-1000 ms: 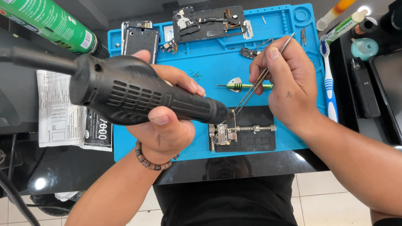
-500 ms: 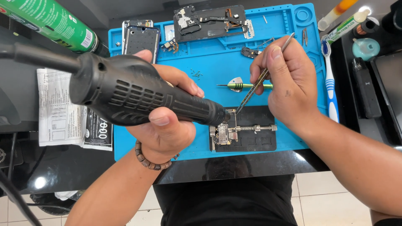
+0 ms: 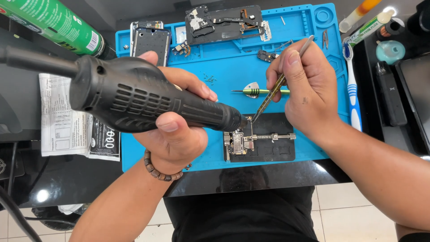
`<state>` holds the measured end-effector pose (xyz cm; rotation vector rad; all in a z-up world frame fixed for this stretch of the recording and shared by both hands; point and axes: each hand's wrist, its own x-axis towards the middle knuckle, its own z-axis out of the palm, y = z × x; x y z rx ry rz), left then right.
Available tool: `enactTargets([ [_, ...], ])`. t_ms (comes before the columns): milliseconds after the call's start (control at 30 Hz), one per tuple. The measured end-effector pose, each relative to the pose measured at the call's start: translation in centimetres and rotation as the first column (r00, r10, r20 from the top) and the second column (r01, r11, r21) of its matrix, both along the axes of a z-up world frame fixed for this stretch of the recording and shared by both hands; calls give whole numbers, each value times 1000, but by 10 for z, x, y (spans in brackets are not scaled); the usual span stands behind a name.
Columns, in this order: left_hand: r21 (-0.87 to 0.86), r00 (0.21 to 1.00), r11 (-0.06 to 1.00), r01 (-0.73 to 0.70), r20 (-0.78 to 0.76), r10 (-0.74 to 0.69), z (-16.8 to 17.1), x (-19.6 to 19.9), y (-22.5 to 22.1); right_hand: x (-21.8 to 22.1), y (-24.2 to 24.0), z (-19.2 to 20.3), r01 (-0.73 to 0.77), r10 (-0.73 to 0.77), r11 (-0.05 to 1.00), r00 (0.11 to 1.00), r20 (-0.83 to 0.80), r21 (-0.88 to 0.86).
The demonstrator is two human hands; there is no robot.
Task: Using a heat gun to desolder or loosen a component on a mobile phone motherboard and manipulating it with tweezers.
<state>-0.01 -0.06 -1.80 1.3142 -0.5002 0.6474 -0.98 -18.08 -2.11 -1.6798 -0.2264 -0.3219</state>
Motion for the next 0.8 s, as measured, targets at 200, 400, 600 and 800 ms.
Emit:
enactTargets([
  [200,147,993,982,-121,15,121,17,-1,-1,1,0,0,-1,1,1000,1000,10,4],
  [400,48,998,998,-40,44,38,7,0,-3,0,-1,1,5,-4,1000,1000,30,-30],
  [600,66,999,996,-54,12,53,12,0,-1,-2,-1,2,-15,20,998,996,92,-59],
  [800,-27,1000,999,-24,11,25,9,4,0,-5,2,6,5,3,997,995,101,-81],
])
